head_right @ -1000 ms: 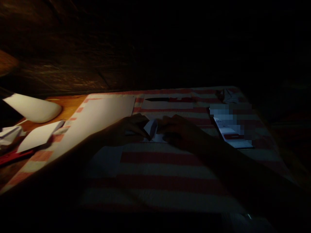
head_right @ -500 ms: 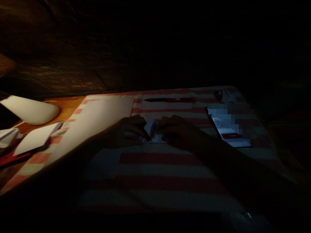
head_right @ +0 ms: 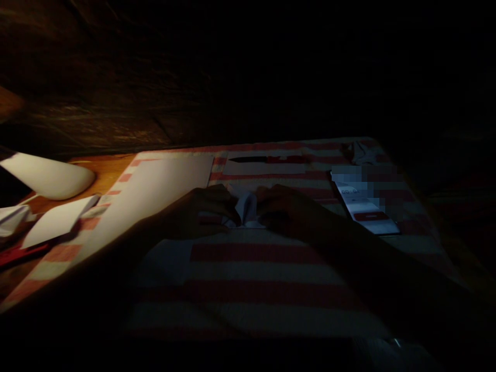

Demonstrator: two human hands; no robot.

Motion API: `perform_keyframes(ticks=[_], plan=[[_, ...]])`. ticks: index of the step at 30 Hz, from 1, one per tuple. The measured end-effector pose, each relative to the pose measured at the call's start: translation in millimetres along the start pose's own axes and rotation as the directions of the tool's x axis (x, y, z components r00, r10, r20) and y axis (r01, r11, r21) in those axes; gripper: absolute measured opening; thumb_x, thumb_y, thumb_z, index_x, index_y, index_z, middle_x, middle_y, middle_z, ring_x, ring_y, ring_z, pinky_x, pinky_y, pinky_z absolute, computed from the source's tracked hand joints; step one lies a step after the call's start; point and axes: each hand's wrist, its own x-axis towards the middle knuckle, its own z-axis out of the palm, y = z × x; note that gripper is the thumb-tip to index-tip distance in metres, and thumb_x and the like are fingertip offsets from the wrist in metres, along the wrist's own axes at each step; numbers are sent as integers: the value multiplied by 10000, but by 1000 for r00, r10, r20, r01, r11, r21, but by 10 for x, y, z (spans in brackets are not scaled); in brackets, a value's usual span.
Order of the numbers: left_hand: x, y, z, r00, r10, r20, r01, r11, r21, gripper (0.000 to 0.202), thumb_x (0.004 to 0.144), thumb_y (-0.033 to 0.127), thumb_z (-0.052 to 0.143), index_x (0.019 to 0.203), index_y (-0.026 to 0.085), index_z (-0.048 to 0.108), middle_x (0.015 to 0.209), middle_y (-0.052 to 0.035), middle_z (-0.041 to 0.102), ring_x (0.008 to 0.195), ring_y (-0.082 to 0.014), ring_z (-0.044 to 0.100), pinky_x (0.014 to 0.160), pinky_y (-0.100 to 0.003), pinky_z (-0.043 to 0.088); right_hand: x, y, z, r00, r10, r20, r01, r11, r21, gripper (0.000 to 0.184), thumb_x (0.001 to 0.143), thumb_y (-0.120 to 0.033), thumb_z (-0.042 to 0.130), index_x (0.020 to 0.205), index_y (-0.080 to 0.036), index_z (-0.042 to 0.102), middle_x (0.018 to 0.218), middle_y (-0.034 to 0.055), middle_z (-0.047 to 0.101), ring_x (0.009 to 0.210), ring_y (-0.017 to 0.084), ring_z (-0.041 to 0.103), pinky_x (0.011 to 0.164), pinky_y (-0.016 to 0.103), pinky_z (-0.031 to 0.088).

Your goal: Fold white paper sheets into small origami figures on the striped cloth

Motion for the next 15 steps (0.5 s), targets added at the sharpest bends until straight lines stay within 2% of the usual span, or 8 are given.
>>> perform_keyframes(ticks=[7,12,15], plan=[[-27,56,46,1000,-8,8,7,996,85,264,879,163,649,1094,258,769,1139,-88,688,1093,-236,599,945,-382,504,16,-64,-19,999,37,11,-37,999,10,186,943,-293,665,1083,-219,763,1251,86,697,1144,236,611,991,411,467],[-23,34,73,1000,-12,6,12,999,52,259,857,149,654,1070,242,769,1060,-89,674,1064,-238,582,926,-387,496,14,-102,-5,997,62,-35,-61,998,33,198,941,-297,665,1082,-187,752,1173,95,719,1097,228,629,959,389,473],[2,39,58,1000,3,0,-3,1000,15,215,881,172,642,1058,227,752,1028,-79,700,1040,-230,596,914,-376,493,24,-171,21,987,133,-88,-127,989,78,206,950,-349,651,1010,-174,742,1100,89,726,1030,225,643,892,365,482]])
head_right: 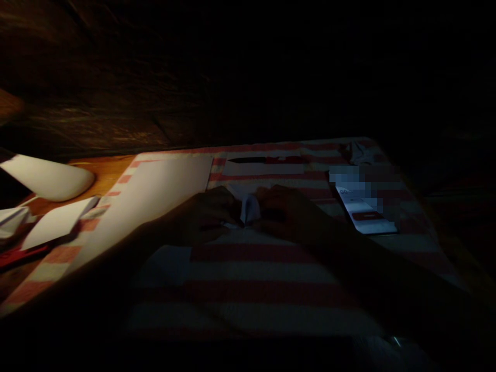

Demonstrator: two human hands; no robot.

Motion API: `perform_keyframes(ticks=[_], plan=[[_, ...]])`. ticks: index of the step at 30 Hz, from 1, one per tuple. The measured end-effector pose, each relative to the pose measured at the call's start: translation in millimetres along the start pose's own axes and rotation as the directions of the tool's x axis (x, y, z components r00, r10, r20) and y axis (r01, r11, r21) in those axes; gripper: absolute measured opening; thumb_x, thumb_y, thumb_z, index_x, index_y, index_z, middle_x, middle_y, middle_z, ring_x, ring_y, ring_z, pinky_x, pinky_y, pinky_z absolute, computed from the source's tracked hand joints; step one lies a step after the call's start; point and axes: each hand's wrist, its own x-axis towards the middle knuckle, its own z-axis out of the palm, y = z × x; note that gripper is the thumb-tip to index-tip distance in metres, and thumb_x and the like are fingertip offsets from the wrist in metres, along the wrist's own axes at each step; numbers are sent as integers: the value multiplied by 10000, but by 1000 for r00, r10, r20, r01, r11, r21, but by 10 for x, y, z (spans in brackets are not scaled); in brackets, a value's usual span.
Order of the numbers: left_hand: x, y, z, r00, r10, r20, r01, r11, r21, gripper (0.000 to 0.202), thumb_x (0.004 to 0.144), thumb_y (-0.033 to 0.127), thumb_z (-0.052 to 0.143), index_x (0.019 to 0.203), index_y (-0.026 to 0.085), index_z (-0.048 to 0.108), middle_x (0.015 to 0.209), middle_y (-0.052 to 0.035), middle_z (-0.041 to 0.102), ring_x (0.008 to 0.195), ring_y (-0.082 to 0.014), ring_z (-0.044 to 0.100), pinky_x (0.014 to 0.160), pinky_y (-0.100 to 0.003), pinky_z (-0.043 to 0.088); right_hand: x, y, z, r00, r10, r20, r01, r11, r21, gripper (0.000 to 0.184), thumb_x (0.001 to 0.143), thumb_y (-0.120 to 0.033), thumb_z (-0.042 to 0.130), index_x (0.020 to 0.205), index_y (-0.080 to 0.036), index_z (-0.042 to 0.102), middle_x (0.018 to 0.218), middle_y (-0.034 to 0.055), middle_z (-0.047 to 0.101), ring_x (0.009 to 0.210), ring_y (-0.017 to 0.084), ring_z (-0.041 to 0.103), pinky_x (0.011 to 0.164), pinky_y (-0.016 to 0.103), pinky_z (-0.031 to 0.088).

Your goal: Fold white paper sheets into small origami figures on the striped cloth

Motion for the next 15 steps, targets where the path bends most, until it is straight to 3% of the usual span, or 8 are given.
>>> perform_keyframes(ticks=[3,5,8,10,15], plan=[[30,54,-21,998,-55,-4,55,998,-34,130,945,248,606,958,197,725,947,-65,714,971,-214,615,862,-352,497,8,-94,37,991,103,-86,-102,995,15,266,935,-434,654,954,-177,718,988,66,716,898,215,641,783,341,467],[51,122,-26,990,-133,-47,131,990,-43,213,985,299,561,866,182,693,851,-49,694,879,-196,619,790,-327,492,17,-149,60,982,149,-116,-148,989,14,311,927,-482,645,957,-177,697,927,51,699,820,200,620,724,328,441],[100,249,-15,959,-264,-101,249,959,-135,243,1026,302,485,923,188,673,899,-29,720,850,-164,654,764,-295,490,29,-201,91,960,239,-144,-238,971,27,330,971,-486,558,927,-175,659,858,39,675,742,177,586,656,308,398],[153,324,1,918,-374,-131,333,908,-253,208,1032,290,470,966,183,636,870,-15,740,795,-143,683,710,-262,490,37,-219,112,938,300,-174,-300,954,31,284,963,-451,561,898,-180,616,800,25,654,683,162,559,601,290,362],[323,388,32,809,-559,-179,504,818,-276,145,945,308,606,895,173,585,704,0,735,659,-149,684,599,-238,454,72,-292,152,910,349,-226,-365,930,-34,150,852,-276,630,957,-195,558,765,6,641,629,156,547,540,269,301]])
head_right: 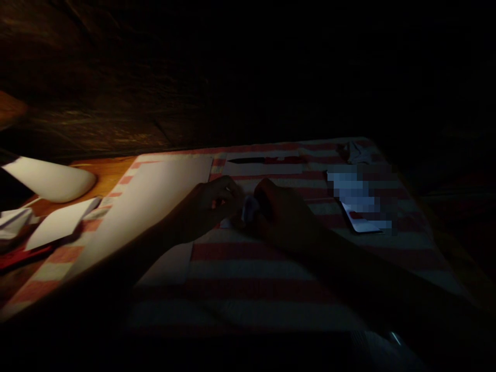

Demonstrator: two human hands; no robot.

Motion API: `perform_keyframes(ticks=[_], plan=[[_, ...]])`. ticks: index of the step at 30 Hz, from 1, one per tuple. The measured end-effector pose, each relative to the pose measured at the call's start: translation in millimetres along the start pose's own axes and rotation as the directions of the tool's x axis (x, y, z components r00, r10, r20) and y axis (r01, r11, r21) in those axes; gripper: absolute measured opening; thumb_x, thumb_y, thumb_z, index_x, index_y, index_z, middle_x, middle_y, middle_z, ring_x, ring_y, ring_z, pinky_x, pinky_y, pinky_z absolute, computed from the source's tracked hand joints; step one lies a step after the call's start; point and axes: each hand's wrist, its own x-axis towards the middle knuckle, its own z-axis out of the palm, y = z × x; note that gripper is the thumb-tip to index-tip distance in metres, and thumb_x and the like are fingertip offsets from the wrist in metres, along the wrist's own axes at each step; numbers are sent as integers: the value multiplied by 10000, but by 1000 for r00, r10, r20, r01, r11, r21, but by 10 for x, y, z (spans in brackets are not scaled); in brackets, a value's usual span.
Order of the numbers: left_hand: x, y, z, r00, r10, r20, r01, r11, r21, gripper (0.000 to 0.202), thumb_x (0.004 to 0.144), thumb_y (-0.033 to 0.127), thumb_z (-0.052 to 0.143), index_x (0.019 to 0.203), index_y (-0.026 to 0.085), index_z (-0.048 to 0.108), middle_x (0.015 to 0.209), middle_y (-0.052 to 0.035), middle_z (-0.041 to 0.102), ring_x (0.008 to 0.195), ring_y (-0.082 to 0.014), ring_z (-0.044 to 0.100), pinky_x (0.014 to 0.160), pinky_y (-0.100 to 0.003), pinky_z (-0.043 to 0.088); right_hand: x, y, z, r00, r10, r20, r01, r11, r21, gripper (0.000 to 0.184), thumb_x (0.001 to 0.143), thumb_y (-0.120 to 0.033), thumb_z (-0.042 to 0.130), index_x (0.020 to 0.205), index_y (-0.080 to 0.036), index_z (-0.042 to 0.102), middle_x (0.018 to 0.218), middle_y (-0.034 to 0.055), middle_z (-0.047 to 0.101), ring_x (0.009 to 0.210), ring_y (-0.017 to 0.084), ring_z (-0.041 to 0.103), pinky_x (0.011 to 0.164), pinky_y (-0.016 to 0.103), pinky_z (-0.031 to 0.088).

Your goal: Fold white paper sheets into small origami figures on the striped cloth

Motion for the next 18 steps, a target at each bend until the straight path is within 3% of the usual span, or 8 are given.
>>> perform_keyframes(ticks=[5,8,11,18], plan=[[52,38,41,997,-72,-8,72,996,48,188,900,339,649,842,166,604,672,-14,711,618,-152,662,543,-232,435,11,-119,48,999,37,-20,-39,994,-98,165,869,-338,640,906,-187,582,772,37,663,637,169,562,550,279,286],[39,31,49,999,-43,-26,46,993,112,79,859,221,639,879,155,678,744,-25,729,663,-154,668,579,-245,461,15,-125,84,999,24,-34,-29,991,-129,286,790,-393,752,903,-191,585,781,33,665,655,172,565,561,274,294],[24,5,49,1000,-12,-26,16,988,155,173,772,92,622,896,152,726,774,-22,742,689,-157,674,621,-259,486,8,-85,107,999,6,-43,-12,990,-141,333,756,-405,798,922,-191,605,794,29,664,667,172,567,572,272,308],[-39,-75,31,997,63,-36,-60,994,89,293,711,53,621,949,161,753,889,-45,778,776,-184,720,704,-303,570,-18,-47,108,999,-39,-30,33,986,-164,191,793,-294,747,901,-183,637,801,38,648,701,176,546,596,282,331]])
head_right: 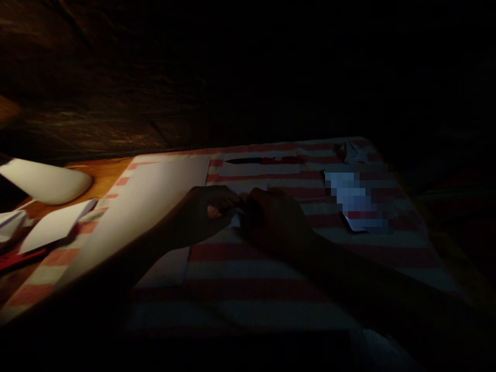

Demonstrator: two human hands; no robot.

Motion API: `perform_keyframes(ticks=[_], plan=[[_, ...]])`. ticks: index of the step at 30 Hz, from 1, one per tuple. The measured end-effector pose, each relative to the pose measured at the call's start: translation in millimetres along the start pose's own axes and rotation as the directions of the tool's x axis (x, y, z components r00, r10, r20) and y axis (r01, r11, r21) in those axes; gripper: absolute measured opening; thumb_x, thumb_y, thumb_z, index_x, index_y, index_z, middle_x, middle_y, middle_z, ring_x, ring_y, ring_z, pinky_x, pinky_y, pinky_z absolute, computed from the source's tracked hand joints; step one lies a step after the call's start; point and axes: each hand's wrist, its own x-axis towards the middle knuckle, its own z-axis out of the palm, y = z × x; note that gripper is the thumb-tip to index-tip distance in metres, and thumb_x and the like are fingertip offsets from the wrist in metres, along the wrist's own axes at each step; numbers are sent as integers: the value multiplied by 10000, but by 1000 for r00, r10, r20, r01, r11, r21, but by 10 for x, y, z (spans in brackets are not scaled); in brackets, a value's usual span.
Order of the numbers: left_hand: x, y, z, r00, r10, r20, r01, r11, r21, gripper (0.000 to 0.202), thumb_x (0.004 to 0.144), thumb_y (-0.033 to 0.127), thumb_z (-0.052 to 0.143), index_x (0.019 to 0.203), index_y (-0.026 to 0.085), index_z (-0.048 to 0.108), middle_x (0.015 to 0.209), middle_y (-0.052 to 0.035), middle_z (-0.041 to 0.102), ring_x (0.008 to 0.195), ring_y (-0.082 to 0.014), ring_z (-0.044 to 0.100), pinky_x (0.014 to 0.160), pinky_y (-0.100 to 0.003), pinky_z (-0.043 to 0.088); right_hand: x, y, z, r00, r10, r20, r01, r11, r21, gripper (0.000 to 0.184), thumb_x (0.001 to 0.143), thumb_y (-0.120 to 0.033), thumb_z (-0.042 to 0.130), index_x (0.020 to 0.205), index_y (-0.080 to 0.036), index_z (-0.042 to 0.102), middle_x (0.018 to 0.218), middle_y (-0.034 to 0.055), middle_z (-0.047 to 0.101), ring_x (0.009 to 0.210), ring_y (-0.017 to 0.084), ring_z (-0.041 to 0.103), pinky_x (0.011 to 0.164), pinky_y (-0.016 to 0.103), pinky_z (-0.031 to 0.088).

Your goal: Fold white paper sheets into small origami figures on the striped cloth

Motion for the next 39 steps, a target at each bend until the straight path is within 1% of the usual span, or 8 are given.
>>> perform_keyframes(ticks=[6,11,15,23,27,33,36,39], plan=[[-45,-37,33,998,35,-52,-34,999,30,171,747,81,646,880,157,722,854,-44,734,763,-173,693,692,-292,564,-4,7,15,1000,-21,9,21,1000,5,287,767,-322,780,992,-175,682,896,62,689,795,214,587,676,313,397],[-46,-43,69,990,125,-68,-119,989,86,213,713,25,650,869,162,699,921,-34,740,810,-170,684,724,-283,534,-15,19,41,999,-35,2,35,999,-8,294,745,-262,778,1006,-166,681,957,81,701,849,236,605,725,340,438],[-52,-34,68,988,136,-67,-128,985,115,176,728,52,695,865,164,699,870,-18,737,779,-165,683,702,-272,516,-17,41,39,999,-49,9,49,999,-17,286,745,-244,771,1004,-164,681,957,83,694,840,234,601,722,341,435],[-54,-79,56,985,163,-50,-160,985,61,176,787,72,672,920,177,719,930,-21,759,818,-155,706,705,-255,532,-13,82,29,994,-106,3,106,994,13,270,757,-230,770,995,-184,651,955,62,678,833,214,581,712,318,407],[-48,-123,73,981,187,-43,-184,980,72,179,772,70,677,916,168,721,916,-26,753,777,-149,691,679,-250,522,4,72,0,989,-143,24,142,990,12,208,817,-312,748,911,-182,615,883,51,637,781,195,538,669,306,369],[-57,-126,71,979,190,-66,-183,978,103,172,795,60,633,894,167,724,867,-23,758,766,-159,702,680,-263,512,9,75,-6,981,-188,39,189,982,-15,274,831,-398,739,904,-190,576,917,59,607,788,200,501,672,318,350],[-65,-108,30,972,236,-15,-233,968,93,123,817,124,659,925,160,705,929,-48,744,836,-183,700,732,-294,534,8,76,2,982,-185,36,186,982,-21,237,828,-345,726,900,-189,562,912,57,601,787,201,493,684,322,353],[-71,-109,0,946,310,89,-318,944,85,307,760,143,706,1063,157,661,1069,-80,696,983,-221,669,845,-344,551,6,73,0,982,-185,46,186,982,-20,236,792,-295,739,889,-194,549,911,53,598,789,201,487,698,325,358]])
